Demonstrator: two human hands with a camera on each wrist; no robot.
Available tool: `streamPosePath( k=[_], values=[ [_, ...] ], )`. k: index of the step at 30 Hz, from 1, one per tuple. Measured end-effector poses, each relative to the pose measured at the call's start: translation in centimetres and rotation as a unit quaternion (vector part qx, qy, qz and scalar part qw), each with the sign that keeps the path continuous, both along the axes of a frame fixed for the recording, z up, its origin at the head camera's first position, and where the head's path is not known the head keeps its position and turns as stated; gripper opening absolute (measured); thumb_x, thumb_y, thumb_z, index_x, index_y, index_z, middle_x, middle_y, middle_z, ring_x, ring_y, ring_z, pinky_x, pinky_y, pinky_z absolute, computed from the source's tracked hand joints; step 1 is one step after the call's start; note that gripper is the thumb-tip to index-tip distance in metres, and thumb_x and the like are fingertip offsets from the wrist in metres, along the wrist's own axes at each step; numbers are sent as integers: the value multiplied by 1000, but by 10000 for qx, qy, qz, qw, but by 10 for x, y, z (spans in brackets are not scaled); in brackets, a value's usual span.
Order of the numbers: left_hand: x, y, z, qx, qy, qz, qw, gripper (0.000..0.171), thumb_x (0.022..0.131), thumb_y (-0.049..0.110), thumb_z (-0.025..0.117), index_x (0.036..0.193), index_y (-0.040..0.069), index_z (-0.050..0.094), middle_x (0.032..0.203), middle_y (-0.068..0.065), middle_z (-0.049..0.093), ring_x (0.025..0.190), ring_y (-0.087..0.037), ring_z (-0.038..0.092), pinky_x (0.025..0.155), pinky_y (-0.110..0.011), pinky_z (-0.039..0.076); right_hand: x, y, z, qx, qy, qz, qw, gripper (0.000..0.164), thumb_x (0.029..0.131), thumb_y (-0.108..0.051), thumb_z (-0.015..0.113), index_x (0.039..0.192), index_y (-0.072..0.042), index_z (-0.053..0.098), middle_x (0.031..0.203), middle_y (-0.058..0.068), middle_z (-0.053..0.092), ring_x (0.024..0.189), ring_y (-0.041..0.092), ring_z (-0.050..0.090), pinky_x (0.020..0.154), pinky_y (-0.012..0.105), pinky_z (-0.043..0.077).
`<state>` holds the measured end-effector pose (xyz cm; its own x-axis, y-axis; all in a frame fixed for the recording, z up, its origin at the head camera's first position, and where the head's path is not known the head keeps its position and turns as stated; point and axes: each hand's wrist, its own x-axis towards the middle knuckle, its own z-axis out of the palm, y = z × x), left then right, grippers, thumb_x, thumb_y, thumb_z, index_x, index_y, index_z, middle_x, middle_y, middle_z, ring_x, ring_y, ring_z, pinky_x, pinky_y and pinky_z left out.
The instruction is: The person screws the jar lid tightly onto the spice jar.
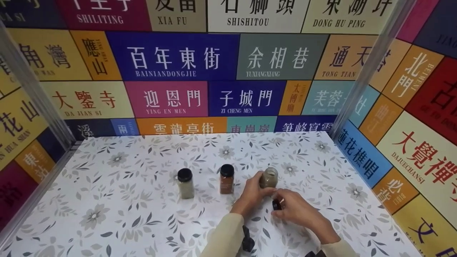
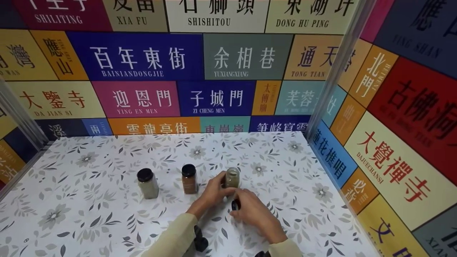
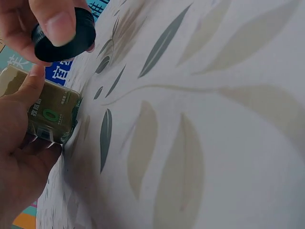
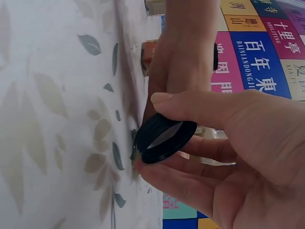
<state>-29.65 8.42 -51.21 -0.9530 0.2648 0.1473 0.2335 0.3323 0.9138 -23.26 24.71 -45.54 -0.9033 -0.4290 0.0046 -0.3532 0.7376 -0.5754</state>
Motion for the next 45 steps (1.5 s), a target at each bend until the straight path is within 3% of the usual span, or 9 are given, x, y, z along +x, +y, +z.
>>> streamPosePath(
  k=[6, 13, 17, 20, 27, 32, 37, 45],
  values=[
    [0, 0, -1, -164, 39, 10, 9999, 38, 88, 20, 76, 121, 14, 59, 112, -4, 70, 104, -16, 64, 91, -30, 51, 2, -3, 6, -82, 508, -126, 9986, 41, 84, -19, 81, 120, -7, 66, 102, 5, 59, 94, 24, 63, 79, 34, 54],
    [-2, 0, -2, -137, 165, 84, 9997, 36, 86, 13, 76, 118, 12, 62, 110, -6, 70, 99, -15, 64, 85, -27, 51, 1, -10, 13, -504, 894, -618, 9928, 37, 85, -20, 79, 117, -8, 66, 108, 6, 61, 102, 23, 64, 86, 44, 59],
    [-2, 2, -2, -179, 196, 125, 9996, 40, 86, 8, 75, 123, 10, 61, 119, -9, 70, 110, -20, 65, 96, -32, 52, -2, -12, 16, -880, 1155, -960, 9847, 38, 82, -18, 82, 114, -6, 68, 106, 6, 65, 98, 22, 67, 86, 40, 60],
    [-1, 2, -1, -125, 112, 84, 9998, 42, 87, 12, 76, 125, 12, 60, 120, -7, 69, 110, -18, 64, 96, -31, 51, -4, -13, 17, -1146, 1353, -1209, 9767, 41, 79, -17, 85, 114, -5, 69, 107, 6, 66, 100, 23, 68, 88, 40, 60],
    [1, -1, -1, -32, 139, -25, 9999, 33, 90, 22, 74, 119, 15, 61, 110, -2, 69, 95, -9, 59, 83, -23, 49, -9, -19, 16, -1621, 1886, -1523, 9565, 42, 78, -15, 86, 113, -3, 67, 107, 7, 67, 102, 24, 69, 90, 42, 59],
    [1, -1, 0, 154, -16, -40, 9999, 34, 87, 21, 77, 117, 17, 61, 108, 1, 69, 91, -6, 60, 77, -20, 50, -16, -24, 12, -2046, 2157, -1475, 9433, 32, 85, -11, 80, 113, -5, 66, 112, 6, 65, 104, 21, 67, 93, 25, 57],
    [0, 1, -1, 120, -106, 16, 9999, 36, 86, 25, 79, 117, 21, 61, 108, 2, 70, 94, -7, 61, 81, -22, 51, -27, -25, 5, -2076, 2607, -1442, 9318, 27, 90, -12, 74, 116, -5, 69, 119, 8, 68, 113, 24, 66, 96, 3, 43],
    [0, -2, -2, 94, -38, 35, 9999, 34, 86, 23, 79, 115, 19, 61, 107, 0, 70, 92, -7, 61, 80, -23, 50, -37, -27, -10, -2142, 2649, -1673, 9252, 29, 85, -13, 79, 113, -6, 73, 119, 10, 72, 117, 28, 67, 97, -1, 37]
  ],
)
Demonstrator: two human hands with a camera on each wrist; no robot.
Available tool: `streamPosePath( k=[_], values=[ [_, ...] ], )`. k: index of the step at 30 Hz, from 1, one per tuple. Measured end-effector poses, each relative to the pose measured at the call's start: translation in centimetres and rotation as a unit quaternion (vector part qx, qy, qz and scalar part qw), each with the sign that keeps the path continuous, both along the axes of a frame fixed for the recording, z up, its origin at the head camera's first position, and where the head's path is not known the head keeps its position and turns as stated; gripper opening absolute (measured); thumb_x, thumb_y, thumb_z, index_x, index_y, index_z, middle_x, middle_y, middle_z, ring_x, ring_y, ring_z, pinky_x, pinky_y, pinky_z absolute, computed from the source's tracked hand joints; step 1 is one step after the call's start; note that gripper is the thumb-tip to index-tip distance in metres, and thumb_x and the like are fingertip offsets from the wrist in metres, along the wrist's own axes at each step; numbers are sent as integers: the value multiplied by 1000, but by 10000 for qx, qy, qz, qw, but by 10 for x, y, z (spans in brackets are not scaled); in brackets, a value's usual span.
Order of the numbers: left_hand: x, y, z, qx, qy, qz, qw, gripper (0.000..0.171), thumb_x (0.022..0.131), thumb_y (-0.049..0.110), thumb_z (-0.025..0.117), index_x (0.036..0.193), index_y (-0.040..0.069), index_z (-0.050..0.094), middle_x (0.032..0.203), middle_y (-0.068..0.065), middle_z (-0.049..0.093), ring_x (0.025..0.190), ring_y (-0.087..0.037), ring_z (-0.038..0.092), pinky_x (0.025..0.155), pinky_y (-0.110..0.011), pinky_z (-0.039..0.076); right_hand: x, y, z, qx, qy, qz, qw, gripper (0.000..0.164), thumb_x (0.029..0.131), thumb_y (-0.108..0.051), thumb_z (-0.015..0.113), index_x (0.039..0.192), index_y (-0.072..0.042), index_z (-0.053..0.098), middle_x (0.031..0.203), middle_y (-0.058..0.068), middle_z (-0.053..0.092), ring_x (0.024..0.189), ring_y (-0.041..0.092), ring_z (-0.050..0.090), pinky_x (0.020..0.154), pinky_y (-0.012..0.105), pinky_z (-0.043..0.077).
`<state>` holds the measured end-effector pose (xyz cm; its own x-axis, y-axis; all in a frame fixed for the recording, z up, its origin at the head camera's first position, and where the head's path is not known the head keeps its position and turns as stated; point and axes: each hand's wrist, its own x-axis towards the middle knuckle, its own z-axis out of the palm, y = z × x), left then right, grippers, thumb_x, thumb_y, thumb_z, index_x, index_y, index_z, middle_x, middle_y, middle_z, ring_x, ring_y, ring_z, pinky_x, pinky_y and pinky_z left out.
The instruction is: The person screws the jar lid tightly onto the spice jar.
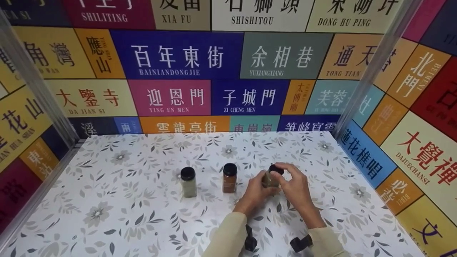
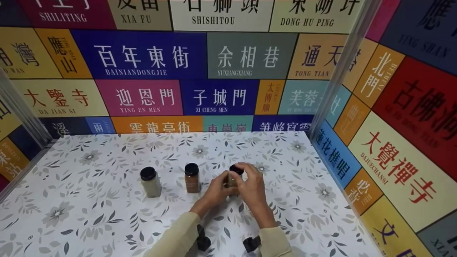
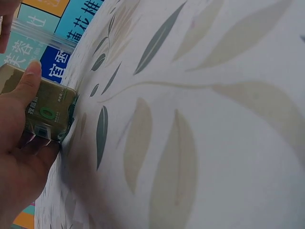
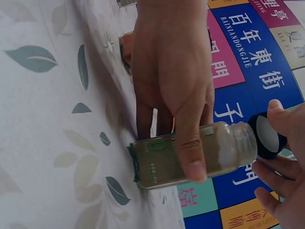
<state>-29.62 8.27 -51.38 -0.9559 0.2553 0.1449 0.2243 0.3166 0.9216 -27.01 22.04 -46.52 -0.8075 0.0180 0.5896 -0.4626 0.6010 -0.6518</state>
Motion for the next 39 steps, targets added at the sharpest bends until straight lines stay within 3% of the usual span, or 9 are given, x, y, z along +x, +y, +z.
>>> streamPosePath(
  k=[7, 14, 16, 22, 28, 36, 39],
  values=[
    [-1, -1, -1, -28, 3, -90, 10000, 37, 87, 27, 78, 120, 21, 60, 110, 1, 69, 94, -5, 60, 81, -22, 50, -7, -1, -10, -138, 308, -141, 9993, 32, 77, -11, 84, 106, -2, 74, 116, 13, 73, 112, 31, 67, 96, 0, 37],
    [-1, -3, -2, -14, 144, -181, 9997, 29, 87, 31, 77, 101, 17, 55, 90, 4, 59, 80, -4, 54, 70, -20, 47, -8, 1, -12, 70, 252, -229, 9994, 30, 75, -13, 86, 99, -4, 72, 114, 10, 73, 110, 31, 68, 96, 7, 43],
    [-1, -3, -2, -12, 125, -188, 9997, 30, 88, 30, 77, 107, 18, 57, 94, 4, 61, 81, -3, 54, 71, -20, 46, -9, 1, -11, 183, 194, -265, 9993, 29, 74, -14, 87, 97, -4, 72, 113, 10, 74, 109, 30, 68, 96, 12, 46],
    [-2, -2, -2, 11, -91, -161, 9998, 34, 88, 27, 77, 117, 22, 59, 101, 5, 65, 83, -3, 56, 72, -20, 48, -10, 0, -8, 413, -13, -377, 9984, 29, 73, -15, 88, 93, -5, 70, 107, 11, 74, 106, 32, 69, 95, 43, 54],
    [0, -1, -1, 238, -34, -116, 9996, 34, 88, 26, 77, 117, 22, 61, 103, 3, 68, 86, -3, 60, 75, -19, 52, -11, -2, -4, 747, -122, -569, 9955, 34, 72, -21, 88, 94, -4, 69, 97, 14, 71, 97, 33, 68, 88, 48, 54],
    [2, 0, -2, 305, -50, -91, 9995, 27, 87, 26, 77, 98, 17, 54, 92, 5, 63, 83, -3, 59, 72, -19, 50, -9, 5, -2, 587, -219, 115, 9980, 26, 77, -10, 83, 97, -3, 69, 112, 13, 73, 109, 32, 68, 97, 48, 52],
    [1, 0, -1, 187, -93, -64, 9998, 26, 88, 25, 77, 98, 19, 54, 85, 7, 56, 76, -3, 54, 67, -19, 48, -9, 6, -2, 563, -373, 264, 9974, 24, 81, -5, 80, 102, -4, 69, 119, 14, 72, 114, 34, 67, 100, 50, 51]
  ],
)
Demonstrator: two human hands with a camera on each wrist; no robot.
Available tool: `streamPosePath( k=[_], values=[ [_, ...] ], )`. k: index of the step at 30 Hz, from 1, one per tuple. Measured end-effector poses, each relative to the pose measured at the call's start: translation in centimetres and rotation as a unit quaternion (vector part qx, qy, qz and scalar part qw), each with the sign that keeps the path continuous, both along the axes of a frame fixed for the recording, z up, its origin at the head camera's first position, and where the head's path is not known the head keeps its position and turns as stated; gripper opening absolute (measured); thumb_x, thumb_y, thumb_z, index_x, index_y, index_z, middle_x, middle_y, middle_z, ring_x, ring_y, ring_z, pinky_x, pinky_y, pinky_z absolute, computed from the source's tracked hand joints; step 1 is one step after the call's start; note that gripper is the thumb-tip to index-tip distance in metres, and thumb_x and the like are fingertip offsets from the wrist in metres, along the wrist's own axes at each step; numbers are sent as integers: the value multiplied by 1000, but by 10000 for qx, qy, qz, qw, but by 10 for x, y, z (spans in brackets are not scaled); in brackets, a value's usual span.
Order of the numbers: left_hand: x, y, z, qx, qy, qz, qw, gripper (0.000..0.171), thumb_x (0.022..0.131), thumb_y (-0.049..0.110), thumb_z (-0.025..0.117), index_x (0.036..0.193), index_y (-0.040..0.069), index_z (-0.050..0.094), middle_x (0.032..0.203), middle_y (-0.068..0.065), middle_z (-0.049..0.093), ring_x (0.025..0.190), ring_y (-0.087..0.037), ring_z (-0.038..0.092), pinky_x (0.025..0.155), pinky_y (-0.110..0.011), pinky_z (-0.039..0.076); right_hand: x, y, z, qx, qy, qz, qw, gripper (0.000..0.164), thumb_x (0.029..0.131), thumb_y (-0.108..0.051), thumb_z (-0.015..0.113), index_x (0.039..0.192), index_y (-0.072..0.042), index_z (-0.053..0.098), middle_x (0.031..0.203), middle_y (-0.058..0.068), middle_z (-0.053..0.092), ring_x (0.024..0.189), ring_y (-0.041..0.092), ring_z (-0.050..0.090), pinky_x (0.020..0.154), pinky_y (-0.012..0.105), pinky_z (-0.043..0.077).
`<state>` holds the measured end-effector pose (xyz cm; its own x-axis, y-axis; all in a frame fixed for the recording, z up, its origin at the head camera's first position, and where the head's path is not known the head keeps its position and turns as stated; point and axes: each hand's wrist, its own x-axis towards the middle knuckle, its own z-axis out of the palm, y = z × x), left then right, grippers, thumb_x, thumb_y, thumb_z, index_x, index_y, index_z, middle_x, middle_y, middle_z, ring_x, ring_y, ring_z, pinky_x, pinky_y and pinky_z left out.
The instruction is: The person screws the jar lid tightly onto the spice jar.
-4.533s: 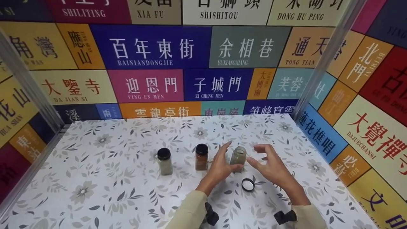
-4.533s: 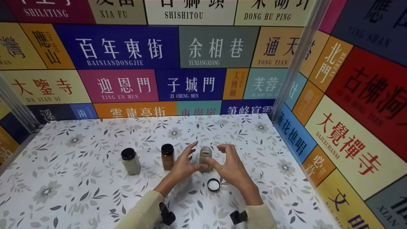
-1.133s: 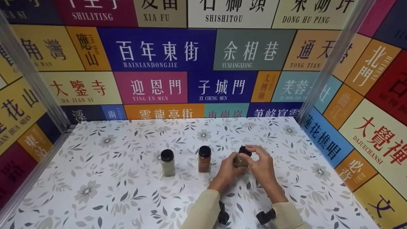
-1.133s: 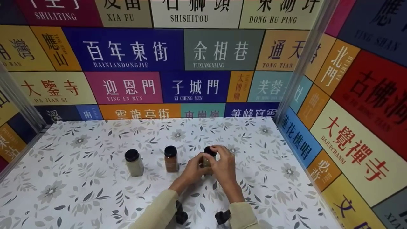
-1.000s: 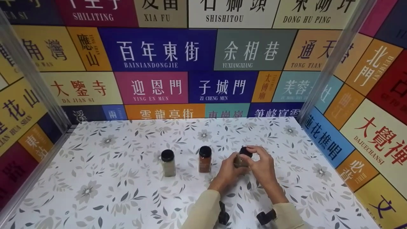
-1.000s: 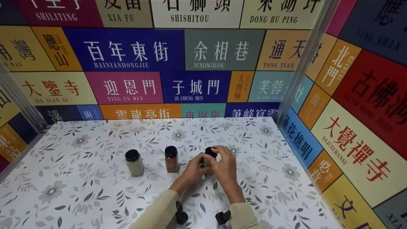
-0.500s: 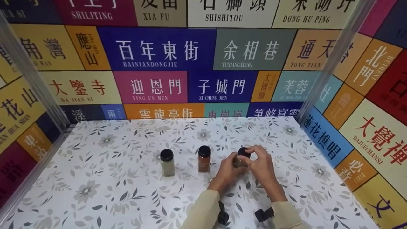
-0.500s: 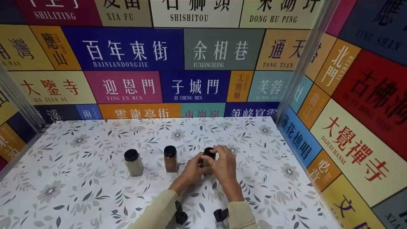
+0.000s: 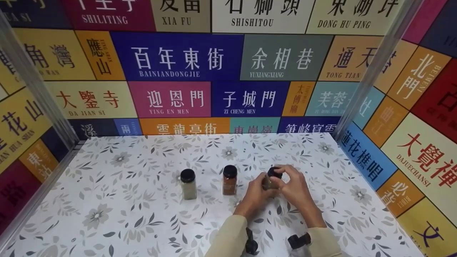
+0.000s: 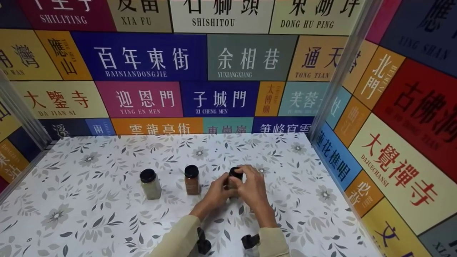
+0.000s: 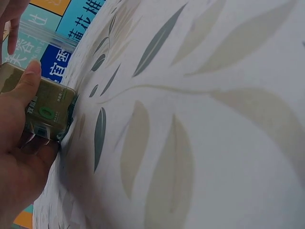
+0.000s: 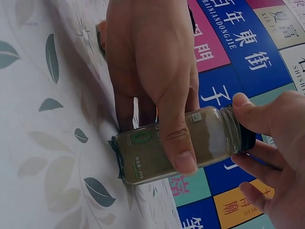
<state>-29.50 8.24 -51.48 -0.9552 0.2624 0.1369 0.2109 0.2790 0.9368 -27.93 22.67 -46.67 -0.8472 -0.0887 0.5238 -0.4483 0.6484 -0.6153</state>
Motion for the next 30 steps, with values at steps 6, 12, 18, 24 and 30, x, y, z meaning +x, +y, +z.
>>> streamPosePath(
  k=[6, 12, 18, 24, 30],
  values=[
    [0, 1, 0, -78, -80, -6, 9999, 29, 87, 22, 77, 109, 21, 58, 89, 5, 60, 76, -5, 55, 68, -21, 49, 1, 0, -1, 34, -28, 143, 9999, 27, 84, 1, 75, 109, -7, 70, 123, 13, 70, 120, 32, 64, 105, 40, 48],
    [1, 3, 1, -92, -2, 39, 9999, 32, 87, 25, 77, 113, 22, 60, 101, 5, 65, 89, -6, 57, 76, -22, 48, 2, 0, 0, -86, -177, 154, 9997, 30, 85, 2, 74, 113, -8, 69, 124, 10, 68, 122, 29, 62, 107, 35, 46],
    [2, 2, 1, 33, 35, 37, 10000, 29, 87, 23, 77, 110, 22, 59, 99, 5, 66, 86, -5, 58, 75, -21, 50, 1, -3, -2, -226, -228, -337, 9989, 32, 79, -11, 83, 107, -6, 69, 111, 12, 67, 104, 28, 64, 92, 47, 51],
    [1, 1, 1, -74, 64, 69, 9999, 36, 88, 23, 76, 120, 21, 60, 110, 1, 69, 91, -5, 60, 79, -21, 51, 0, -8, -4, -261, -334, -720, 9965, 39, 75, -21, 87, 104, -5, 66, 104, 14, 60, 97, 28, 61, 87, 47, 52],
    [0, 1, 1, -136, 86, 93, 9998, 37, 87, 24, 77, 120, 21, 60, 107, 2, 69, 90, -5, 61, 78, -21, 51, -1, -1, -4, -127, -151, -170, 9997, 31, 83, -19, 82, 109, -6, 69, 118, 14, 64, 113, 32, 62, 98, 50, 50]
  ],
)
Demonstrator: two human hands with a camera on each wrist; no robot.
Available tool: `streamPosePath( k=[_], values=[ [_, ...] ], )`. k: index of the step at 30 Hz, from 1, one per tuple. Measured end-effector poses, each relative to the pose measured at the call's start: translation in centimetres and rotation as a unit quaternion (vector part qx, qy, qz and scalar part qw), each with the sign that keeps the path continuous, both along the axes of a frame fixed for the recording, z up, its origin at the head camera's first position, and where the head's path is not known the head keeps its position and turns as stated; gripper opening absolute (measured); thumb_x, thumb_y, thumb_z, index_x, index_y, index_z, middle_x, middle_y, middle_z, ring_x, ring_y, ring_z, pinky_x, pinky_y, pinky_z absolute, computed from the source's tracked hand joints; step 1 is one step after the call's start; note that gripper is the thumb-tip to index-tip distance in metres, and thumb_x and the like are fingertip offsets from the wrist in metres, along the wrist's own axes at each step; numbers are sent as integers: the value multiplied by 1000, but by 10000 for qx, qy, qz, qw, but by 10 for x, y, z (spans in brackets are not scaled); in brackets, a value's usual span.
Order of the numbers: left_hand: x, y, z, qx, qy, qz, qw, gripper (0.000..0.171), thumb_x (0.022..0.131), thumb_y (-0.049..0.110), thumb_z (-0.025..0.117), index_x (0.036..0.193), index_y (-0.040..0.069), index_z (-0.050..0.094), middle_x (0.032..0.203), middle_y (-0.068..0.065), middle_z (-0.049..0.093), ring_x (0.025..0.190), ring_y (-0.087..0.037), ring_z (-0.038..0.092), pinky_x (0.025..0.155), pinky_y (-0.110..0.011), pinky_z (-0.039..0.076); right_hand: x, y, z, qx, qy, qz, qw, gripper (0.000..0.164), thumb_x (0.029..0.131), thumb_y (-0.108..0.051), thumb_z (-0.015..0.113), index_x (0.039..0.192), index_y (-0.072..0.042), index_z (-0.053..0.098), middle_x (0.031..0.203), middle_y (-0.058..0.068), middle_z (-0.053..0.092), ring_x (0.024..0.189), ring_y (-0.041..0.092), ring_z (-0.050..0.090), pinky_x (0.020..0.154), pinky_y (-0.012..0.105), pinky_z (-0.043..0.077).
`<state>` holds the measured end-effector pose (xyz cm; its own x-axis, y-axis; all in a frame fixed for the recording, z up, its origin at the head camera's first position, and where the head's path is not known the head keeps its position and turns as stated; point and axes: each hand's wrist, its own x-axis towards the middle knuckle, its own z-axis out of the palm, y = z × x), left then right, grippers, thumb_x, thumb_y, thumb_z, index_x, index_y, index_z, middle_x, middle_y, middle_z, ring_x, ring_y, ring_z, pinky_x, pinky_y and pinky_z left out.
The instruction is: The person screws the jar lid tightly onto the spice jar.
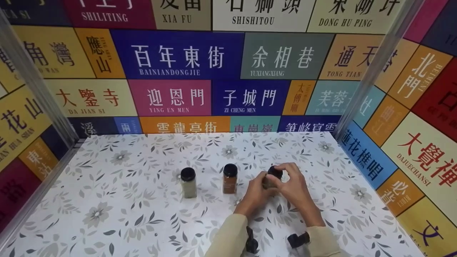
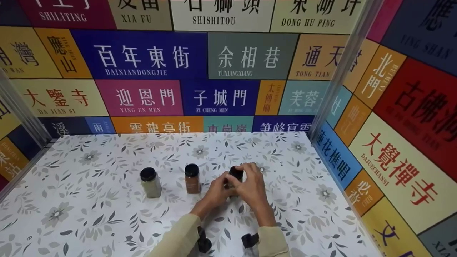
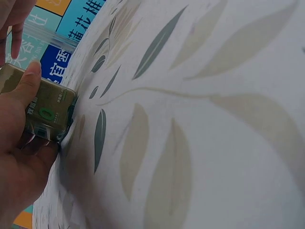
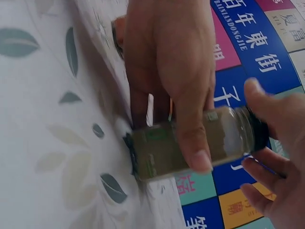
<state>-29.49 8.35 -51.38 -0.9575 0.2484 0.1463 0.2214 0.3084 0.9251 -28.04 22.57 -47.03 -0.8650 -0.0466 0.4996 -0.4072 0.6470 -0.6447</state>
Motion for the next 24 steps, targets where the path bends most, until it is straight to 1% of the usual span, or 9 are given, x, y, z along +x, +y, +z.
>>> streamPosePath(
  k=[3, 5, 8, 13, 16, 18, 20, 22, 24],
  values=[
    [-1, 1, -1, -32, -37, 26, 10000, 35, 87, 25, 78, 117, 21, 60, 102, 4, 68, 88, -4, 59, 78, -21, 50, 1, 6, 0, -99, -69, 365, 9993, 27, 88, -9, 75, 114, -5, 70, 129, 13, 65, 123, 36, 60, 102, 55, 47],
    [-1, 2, -1, -88, -16, 62, 9999, 34, 87, 25, 78, 116, 21, 60, 100, 4, 67, 87, -4, 57, 77, -21, 48, 1, 9, -1, -160, -135, 470, 9987, 27, 89, -3, 71, 116, -5, 70, 130, 13, 67, 125, 36, 60, 101, 56, 48],
    [-1, 2, -2, -175, 109, 94, 9997, 35, 86, 23, 78, 116, 19, 61, 100, 2, 67, 87, -6, 56, 77, -22, 47, 0, 9, -3, -202, -176, 429, 9987, 28, 88, 0, 71, 116, -6, 70, 123, 13, 70, 119, 33, 63, 97, 54, 50],
    [-2, 0, -1, -183, 88, 105, 9997, 37, 86, 23, 78, 118, 19, 61, 102, 2, 68, 87, -5, 56, 77, -21, 47, -2, 6, -5, -162, -44, 209, 9996, 27, 83, -2, 76, 110, -7, 71, 108, 10, 69, 106, 27, 64, 91, 44, 51],
    [-2, 1, -1, -133, 69, 119, 9998, 34, 86, 23, 78, 115, 20, 61, 97, 3, 66, 84, -4, 55, 74, -21, 46, -2, 7, -4, -67, 4, 142, 9999, 27, 83, -3, 78, 109, -7, 71, 105, 10, 67, 103, 28, 64, 89, 43, 50],
    [-3, 1, -1, -102, 49, 108, 9999, 32, 86, 24, 78, 112, 19, 61, 93, 5, 64, 81, -4, 54, 72, -21, 45, -2, 8, -3, -60, -84, 207, 9997, 27, 84, -4, 77, 110, -7, 70, 110, 11, 67, 108, 30, 63, 91, 48, 50],
    [-3, 1, -1, -77, 19, 77, 9999, 32, 86, 25, 78, 111, 20, 60, 92, 6, 63, 81, -4, 54, 72, -21, 45, -1, 9, -2, -130, -255, 354, 9990, 28, 86, -5, 75, 114, -6, 68, 121, 12, 67, 118, 32, 62, 96, 53, 49],
    [-2, 2, -1, -46, -31, 56, 10000, 33, 86, 25, 78, 114, 20, 60, 95, 5, 65, 84, -4, 56, 75, -21, 46, 0, 10, -2, -263, -435, 600, 9969, 28, 90, -4, 71, 117, -6, 67, 133, 12, 64, 128, 33, 58, 102, 56, 48],
    [-2, 2, -1, -37, -27, 46, 10000, 36, 87, 24, 77, 118, 20, 61, 103, 3, 68, 91, -6, 59, 80, -23, 48, 1, 10, -2, -405, -535, 800, 9945, 27, 92, -2, 68, 119, -5, 65, 140, 12, 61, 132, 32, 56, 107, 49, 48]
  ],
)
